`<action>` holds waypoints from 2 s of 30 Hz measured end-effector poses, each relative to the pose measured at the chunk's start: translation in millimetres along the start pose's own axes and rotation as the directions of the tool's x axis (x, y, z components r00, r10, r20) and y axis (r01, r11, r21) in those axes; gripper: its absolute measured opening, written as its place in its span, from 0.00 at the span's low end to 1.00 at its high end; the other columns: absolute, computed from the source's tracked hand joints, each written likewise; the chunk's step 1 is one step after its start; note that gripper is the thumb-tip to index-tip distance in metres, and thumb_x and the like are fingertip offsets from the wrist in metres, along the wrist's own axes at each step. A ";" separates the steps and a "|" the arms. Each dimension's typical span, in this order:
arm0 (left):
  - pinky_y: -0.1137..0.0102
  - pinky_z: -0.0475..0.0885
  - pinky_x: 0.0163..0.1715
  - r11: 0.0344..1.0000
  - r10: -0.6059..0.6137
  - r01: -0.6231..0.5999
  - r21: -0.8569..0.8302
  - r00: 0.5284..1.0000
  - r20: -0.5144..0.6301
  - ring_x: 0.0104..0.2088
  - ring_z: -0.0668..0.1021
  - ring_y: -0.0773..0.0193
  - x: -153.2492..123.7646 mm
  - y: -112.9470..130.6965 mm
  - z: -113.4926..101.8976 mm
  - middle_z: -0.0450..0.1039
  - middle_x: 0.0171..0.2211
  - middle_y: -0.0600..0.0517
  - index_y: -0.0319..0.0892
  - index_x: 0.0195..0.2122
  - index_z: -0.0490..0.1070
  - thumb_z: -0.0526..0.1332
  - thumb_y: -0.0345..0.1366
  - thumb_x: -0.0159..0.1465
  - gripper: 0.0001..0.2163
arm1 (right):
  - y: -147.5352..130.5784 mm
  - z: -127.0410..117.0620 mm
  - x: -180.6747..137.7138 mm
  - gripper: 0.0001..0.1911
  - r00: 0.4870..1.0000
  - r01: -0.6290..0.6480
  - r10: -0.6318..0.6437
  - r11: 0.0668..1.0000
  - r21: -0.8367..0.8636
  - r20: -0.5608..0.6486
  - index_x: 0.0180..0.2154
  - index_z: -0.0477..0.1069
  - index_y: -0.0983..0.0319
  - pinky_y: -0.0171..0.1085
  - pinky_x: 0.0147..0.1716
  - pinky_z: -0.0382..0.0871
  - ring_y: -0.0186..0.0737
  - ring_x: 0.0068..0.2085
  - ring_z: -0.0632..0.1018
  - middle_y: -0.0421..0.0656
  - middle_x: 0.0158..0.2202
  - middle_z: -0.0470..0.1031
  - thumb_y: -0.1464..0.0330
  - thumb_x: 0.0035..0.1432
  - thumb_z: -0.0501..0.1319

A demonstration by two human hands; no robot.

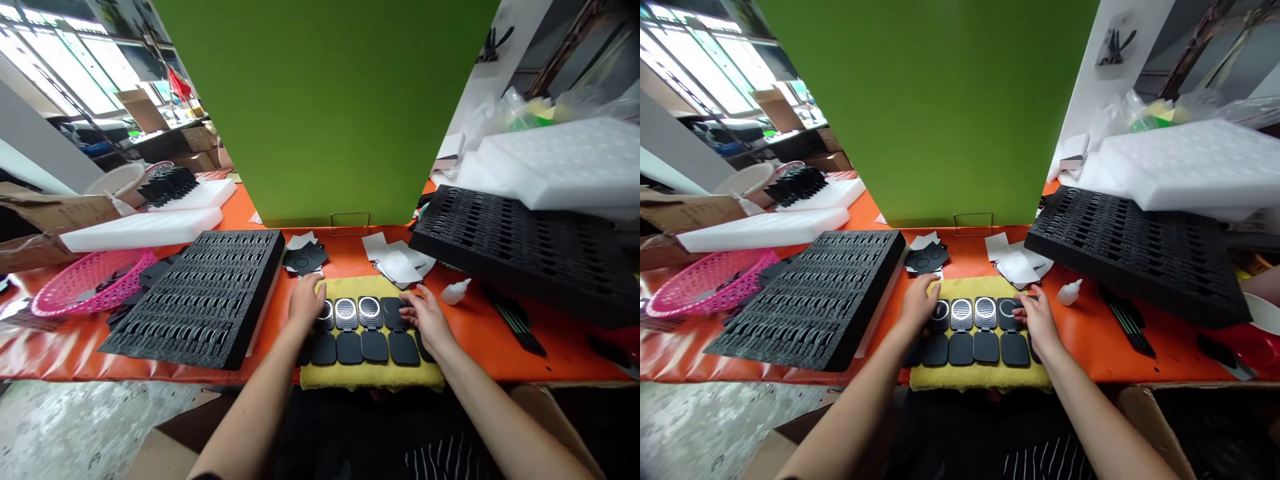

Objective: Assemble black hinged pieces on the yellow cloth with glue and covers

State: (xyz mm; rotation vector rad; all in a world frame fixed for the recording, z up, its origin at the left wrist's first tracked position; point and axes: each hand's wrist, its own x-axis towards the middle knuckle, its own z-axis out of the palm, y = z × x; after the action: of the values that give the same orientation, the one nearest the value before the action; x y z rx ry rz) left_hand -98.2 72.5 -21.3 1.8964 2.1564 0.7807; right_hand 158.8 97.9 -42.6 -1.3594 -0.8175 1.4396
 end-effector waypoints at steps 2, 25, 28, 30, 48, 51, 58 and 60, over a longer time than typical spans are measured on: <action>0.66 0.57 0.54 0.998 -0.056 0.056 0.039 0.998 -0.003 0.54 0.64 0.59 36.3 -10.9 7.1 0.63 0.53 0.47 0.42 0.47 0.66 0.53 0.37 0.60 0.15 | 5.4 0.0 -16.3 0.28 0.998 0.027 -0.023 0.997 -0.073 0.053 0.49 0.55 0.57 0.32 0.25 0.67 0.31 0.26 0.71 0.42 0.38 0.72 0.58 0.47 0.60; 0.59 0.54 0.55 0.873 0.201 -0.230 -0.431 0.973 -0.112 0.55 0.62 0.56 -84.9 68.4 -4.8 0.58 0.56 0.48 0.48 0.50 0.64 0.59 0.32 0.54 0.21 | -4.7 32.0 -58.5 0.19 0.911 0.085 -0.053 0.995 -0.060 0.409 0.47 0.66 0.58 0.44 0.47 0.64 0.44 0.49 0.69 0.45 0.47 0.71 0.59 0.54 0.55; 0.60 0.64 0.47 0.540 -0.249 0.299 -0.787 0.950 0.190 0.49 0.69 0.55 -80.7 66.6 -8.2 0.65 0.49 0.44 0.44 0.51 0.61 0.63 0.38 0.52 0.24 | 4.9 21.6 -60.1 0.21 0.916 0.232 -0.129 0.943 -0.239 0.380 0.50 0.64 0.58 0.44 0.49 0.62 0.43 0.49 0.70 0.45 0.47 0.70 0.60 0.55 0.53; 0.65 0.69 0.39 0.154 -0.273 0.543 -0.825 0.826 0.493 0.36 0.75 0.61 -75.8 67.3 -8.5 0.72 0.37 0.47 0.41 0.44 0.66 0.64 0.38 0.51 0.19 | 7.2 18.1 -64.3 0.24 0.910 0.366 -0.260 0.870 -0.330 0.324 0.54 0.59 0.57 0.46 0.49 0.62 0.43 0.49 0.69 0.46 0.48 0.69 0.61 0.55 0.54; 0.77 0.62 0.27 0.226 0.020 0.555 -0.800 0.819 0.574 0.27 0.69 0.72 -100.9 75.6 -15.8 0.68 0.27 0.55 0.39 0.28 0.65 0.65 0.37 0.51 0.10 | -24.5 -8.0 -87.3 0.13 0.914 0.120 -0.011 0.962 -0.245 0.405 0.29 0.72 0.63 0.37 0.33 0.67 0.38 0.31 0.72 0.41 0.27 0.72 0.60 0.48 0.60; 0.77 0.62 0.26 0.080 0.092 0.612 -0.787 0.781 0.617 0.25 0.70 0.73 -103.7 71.7 -12.1 0.68 0.26 0.56 0.40 0.28 0.62 0.65 0.35 0.51 0.11 | -23.4 -20.0 -75.5 0.13 0.983 -0.023 0.039 0.995 -0.092 0.178 0.28 0.69 0.63 0.34 0.25 0.65 0.34 0.25 0.70 0.40 0.25 0.70 0.60 0.44 0.63; 0.72 0.65 0.34 0.000 0.333 0.678 -0.735 0.693 0.640 0.37 0.74 0.63 -102.5 76.0 -28.6 0.71 0.39 0.47 0.38 0.27 0.64 0.66 0.33 0.49 0.10 | -21.0 -33.6 -58.8 0.12 0.958 0.162 -0.186 0.979 -0.125 -0.217 0.31 0.63 0.60 0.35 0.24 0.66 0.37 0.27 0.71 0.41 0.27 0.68 0.58 0.48 0.58; 0.68 0.63 0.42 0.081 0.387 0.665 -0.742 0.665 0.638 0.48 0.70 0.56 -100.8 78.0 -35.3 0.66 0.49 0.43 0.38 0.27 0.66 0.66 0.32 0.50 0.08 | -22.6 -31.3 -68.1 0.11 0.911 0.269 -0.360 0.890 -0.369 -0.203 0.31 0.64 0.60 0.38 0.30 0.66 0.39 0.30 0.72 0.43 0.29 0.69 0.59 0.50 0.56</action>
State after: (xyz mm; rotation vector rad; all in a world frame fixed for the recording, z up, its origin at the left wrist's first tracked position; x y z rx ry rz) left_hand -27.9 -29.5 24.8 0.7780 0.6723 0.8309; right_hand 188.3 36.8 -3.6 -1.5459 -1.0811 0.8633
